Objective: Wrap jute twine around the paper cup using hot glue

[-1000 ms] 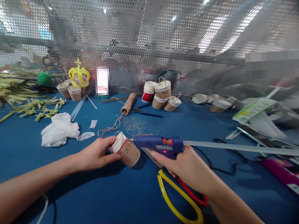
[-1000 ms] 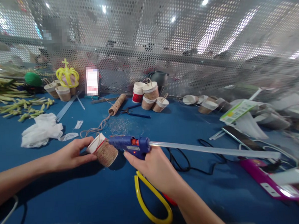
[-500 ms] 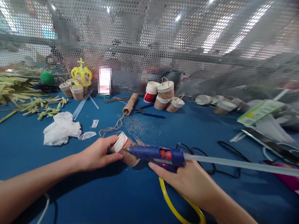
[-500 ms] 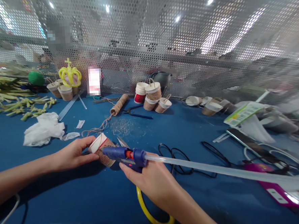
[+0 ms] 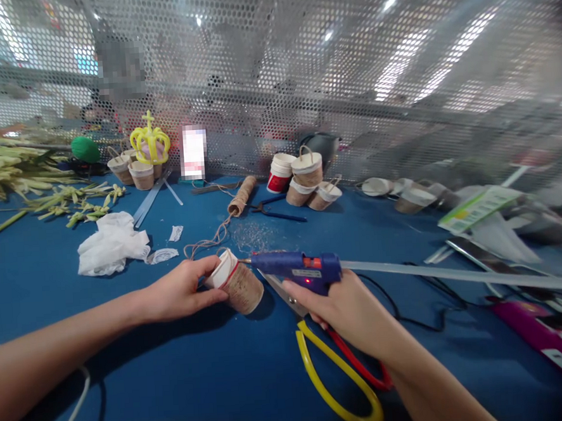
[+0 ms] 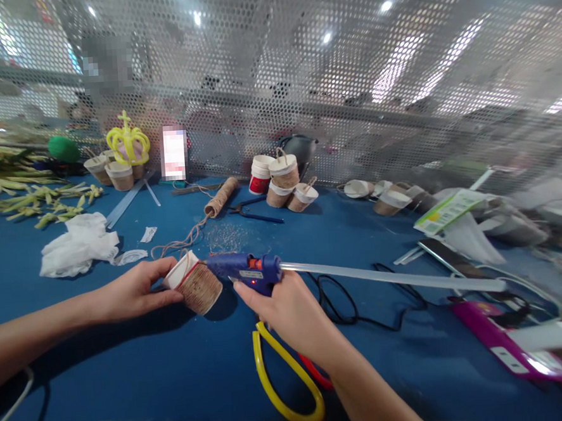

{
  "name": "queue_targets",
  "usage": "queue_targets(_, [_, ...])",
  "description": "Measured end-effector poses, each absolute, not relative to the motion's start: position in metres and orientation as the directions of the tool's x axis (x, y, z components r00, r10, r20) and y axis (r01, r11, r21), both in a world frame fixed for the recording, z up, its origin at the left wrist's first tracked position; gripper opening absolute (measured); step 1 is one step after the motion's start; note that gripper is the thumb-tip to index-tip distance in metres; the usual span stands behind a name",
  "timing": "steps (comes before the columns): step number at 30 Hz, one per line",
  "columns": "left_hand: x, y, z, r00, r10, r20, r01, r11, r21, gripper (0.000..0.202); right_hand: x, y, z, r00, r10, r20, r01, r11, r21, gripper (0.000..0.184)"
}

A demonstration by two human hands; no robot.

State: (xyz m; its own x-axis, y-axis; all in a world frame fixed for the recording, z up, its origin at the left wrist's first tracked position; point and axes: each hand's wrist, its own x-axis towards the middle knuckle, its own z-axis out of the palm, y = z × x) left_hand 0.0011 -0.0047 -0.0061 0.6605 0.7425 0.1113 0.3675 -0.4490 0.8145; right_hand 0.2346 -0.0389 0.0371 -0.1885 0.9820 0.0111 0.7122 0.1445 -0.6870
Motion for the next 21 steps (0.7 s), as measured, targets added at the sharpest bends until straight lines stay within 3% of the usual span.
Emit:
queue_targets(10, [0.003,-0.003,-0.007,0.645,0.759,0.084,0.399,-0.43,0.81,0.021,0.235,-0.032,0.033,-0.173,0.977,-0.124,0.651,0.019,-0.759,0.044])
queue_targets(17, [0.005,-0.001,-0.005,0.571,0.806,0.156,0.371,-0.422,0.827,0.019,0.245,-0.018,0.034,-0.163,0.973,-0.162,0.362,-0.094,-0.927,0.02])
queue_targets(21, [0.004,0.0,-0.004,0.553,0.815,0.176,0.36,-0.424,0.831,0.021,0.251,-0.002,0.032,-0.014,0.993,-0.115,0.404,-0.1,-0.909,0.024])
